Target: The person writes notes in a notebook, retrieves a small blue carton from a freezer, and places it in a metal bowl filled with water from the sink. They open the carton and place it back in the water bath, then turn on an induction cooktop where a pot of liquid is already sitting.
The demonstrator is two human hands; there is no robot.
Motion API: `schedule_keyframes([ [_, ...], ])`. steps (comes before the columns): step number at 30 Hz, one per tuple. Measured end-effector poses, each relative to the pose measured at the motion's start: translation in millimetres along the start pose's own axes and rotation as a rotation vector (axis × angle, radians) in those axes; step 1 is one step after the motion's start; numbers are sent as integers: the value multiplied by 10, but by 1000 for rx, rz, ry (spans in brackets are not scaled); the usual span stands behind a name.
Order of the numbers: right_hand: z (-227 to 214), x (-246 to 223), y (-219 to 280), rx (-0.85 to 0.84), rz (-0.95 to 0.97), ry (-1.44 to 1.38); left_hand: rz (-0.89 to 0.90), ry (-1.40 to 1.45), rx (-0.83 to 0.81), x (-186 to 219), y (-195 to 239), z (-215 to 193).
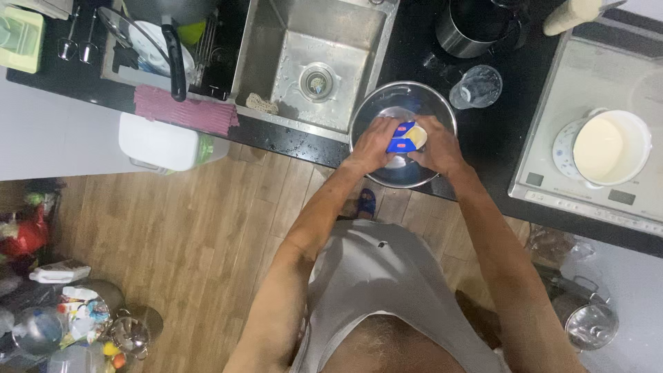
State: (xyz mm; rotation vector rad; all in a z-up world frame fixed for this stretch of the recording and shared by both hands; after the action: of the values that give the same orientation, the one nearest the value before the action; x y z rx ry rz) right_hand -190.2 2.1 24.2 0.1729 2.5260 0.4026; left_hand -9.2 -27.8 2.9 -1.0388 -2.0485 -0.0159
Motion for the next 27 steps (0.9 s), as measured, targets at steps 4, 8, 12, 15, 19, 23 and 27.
schedule_keyframes([
  [4, 54, 44, -19, 20, -33, -28, 8, 54, 13, -24, 39, 9],
  [8, 126, 108, -45, 9, 6, -58, 25, 45, 10, -41, 33, 36],
  [12, 161, 117, -54, 67, -58, -5, 15, 71, 19, -23, 23, 2],
  [15, 160, 139, -22, 106, -155, -111, 19, 75, 29, 7, 41, -11],
  [19, 195, 181, -55, 111, -148, -86, 29, 61, 36, -29, 13, 20],
  [23, 199, 224, -99, 104, -163, -61, 5, 57, 6, -57, 29, 73],
  [27, 167, 198, -68, 137, -162, -52, -23, 43, -12, -65, 32, 84],
])
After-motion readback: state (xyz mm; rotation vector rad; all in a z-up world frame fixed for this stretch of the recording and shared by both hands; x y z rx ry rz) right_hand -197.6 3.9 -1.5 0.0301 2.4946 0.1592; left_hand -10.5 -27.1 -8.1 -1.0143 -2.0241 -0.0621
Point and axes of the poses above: each hand's wrist, its own y-axis away from the middle knuckle, its own z-axis out of the palm, x = y × z, the point moved 3 cm from there along -y, towards the middle knuckle, and after that the axes turned 12 degrees about z, right-handed, at the moved point
